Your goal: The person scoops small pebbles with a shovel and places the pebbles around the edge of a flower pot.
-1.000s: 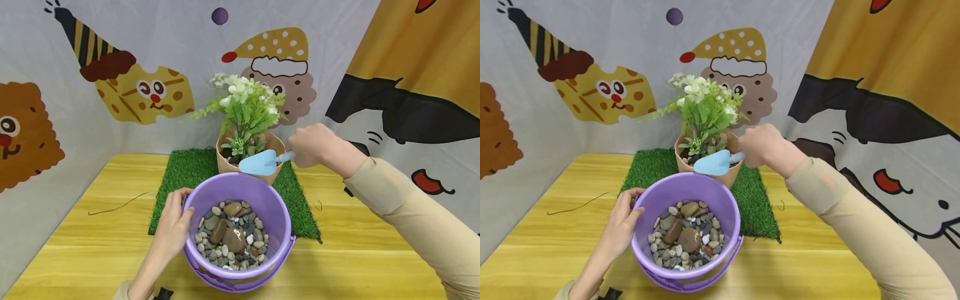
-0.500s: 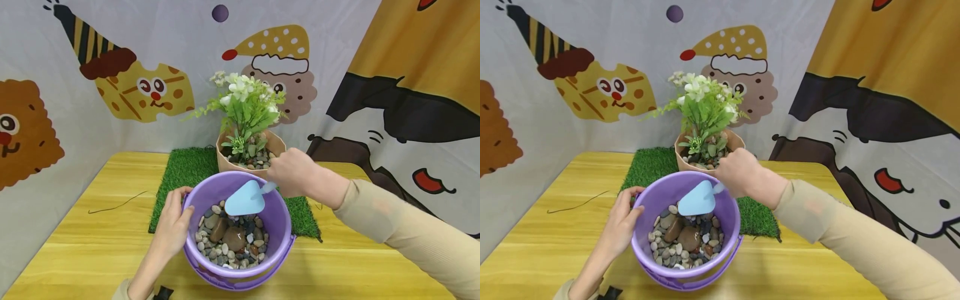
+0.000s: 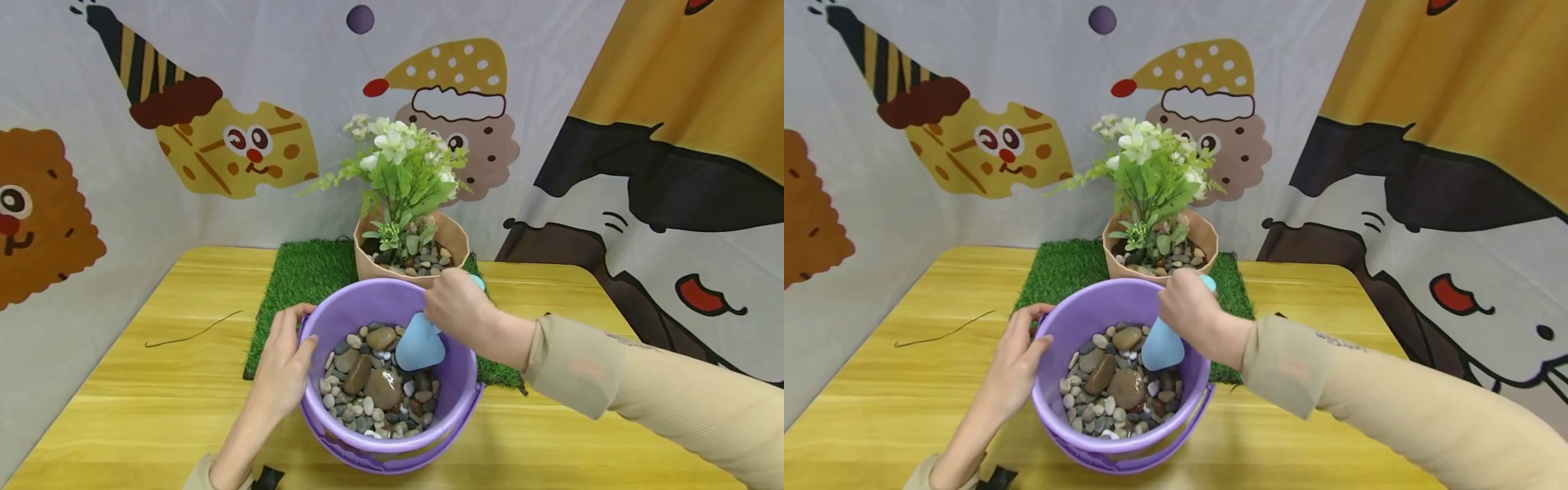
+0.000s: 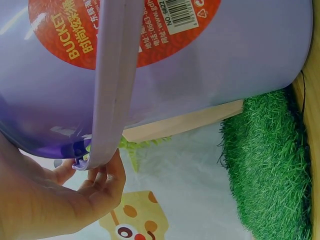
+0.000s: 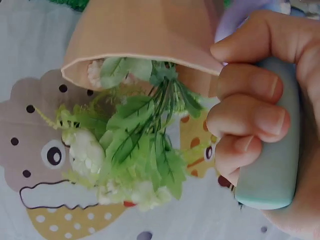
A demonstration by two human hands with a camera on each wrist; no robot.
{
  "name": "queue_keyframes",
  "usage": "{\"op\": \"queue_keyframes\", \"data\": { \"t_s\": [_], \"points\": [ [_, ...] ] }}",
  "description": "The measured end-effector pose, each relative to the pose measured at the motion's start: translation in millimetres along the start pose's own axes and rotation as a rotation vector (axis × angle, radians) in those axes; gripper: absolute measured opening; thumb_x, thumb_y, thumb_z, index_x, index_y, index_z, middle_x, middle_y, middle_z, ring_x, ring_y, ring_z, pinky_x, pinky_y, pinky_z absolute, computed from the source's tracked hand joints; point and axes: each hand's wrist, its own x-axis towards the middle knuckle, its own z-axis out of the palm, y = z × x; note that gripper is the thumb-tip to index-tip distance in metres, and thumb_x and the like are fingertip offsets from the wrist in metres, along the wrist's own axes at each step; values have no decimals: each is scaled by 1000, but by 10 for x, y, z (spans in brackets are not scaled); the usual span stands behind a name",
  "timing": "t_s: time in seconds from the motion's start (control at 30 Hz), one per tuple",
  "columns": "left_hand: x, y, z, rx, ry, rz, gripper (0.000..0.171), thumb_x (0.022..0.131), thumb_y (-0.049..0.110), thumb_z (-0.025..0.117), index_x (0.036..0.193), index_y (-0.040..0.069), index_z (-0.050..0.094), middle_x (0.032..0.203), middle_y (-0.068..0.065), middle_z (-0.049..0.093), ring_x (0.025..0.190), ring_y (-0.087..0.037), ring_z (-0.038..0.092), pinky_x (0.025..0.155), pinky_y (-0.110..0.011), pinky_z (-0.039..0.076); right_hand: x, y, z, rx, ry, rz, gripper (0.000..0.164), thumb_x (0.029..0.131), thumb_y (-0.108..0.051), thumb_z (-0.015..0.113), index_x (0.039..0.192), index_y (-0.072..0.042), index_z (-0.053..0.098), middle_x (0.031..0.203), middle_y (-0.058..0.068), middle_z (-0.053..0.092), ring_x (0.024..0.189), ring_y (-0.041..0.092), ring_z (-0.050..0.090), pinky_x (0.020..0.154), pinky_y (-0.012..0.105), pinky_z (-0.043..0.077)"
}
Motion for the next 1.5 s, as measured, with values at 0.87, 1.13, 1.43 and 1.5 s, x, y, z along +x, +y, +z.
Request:
{"op": "queue_keyframes", "data": {
  "t_s": [0.87,1.13,1.43,1.5],
  "points": [
    [-5,-4,-7,4,6,-8,37,89,9,45,126,5,42,114,-14,47,98,-27,51,82,-44,50,284,-128,348,249,235,-362,8,74,-24,63,79,-29,67,65,-7,61,51,14,52,43,29,41],
    [5,-8,-3,11,6,-1,38,88,9,45,126,5,42,114,-14,47,98,-27,51,83,-44,49,300,-137,395,331,231,-405,15,74,-27,64,88,-30,65,64,-5,61,52,14,52,44,27,41],
    [16,-9,1,8,7,5,38,88,9,45,126,4,42,114,-14,47,99,-27,51,85,-46,49,274,24,347,429,208,-390,13,74,-28,66,87,-29,64,62,-6,58,51,13,50,43,26,39],
    [17,-11,3,10,8,4,38,88,9,46,125,4,42,114,-14,47,99,-27,51,85,-46,49,255,87,342,479,195,-381,11,74,-28,66,85,-29,63,61,-7,56,49,12,46,43,25,37]
  ]
}}
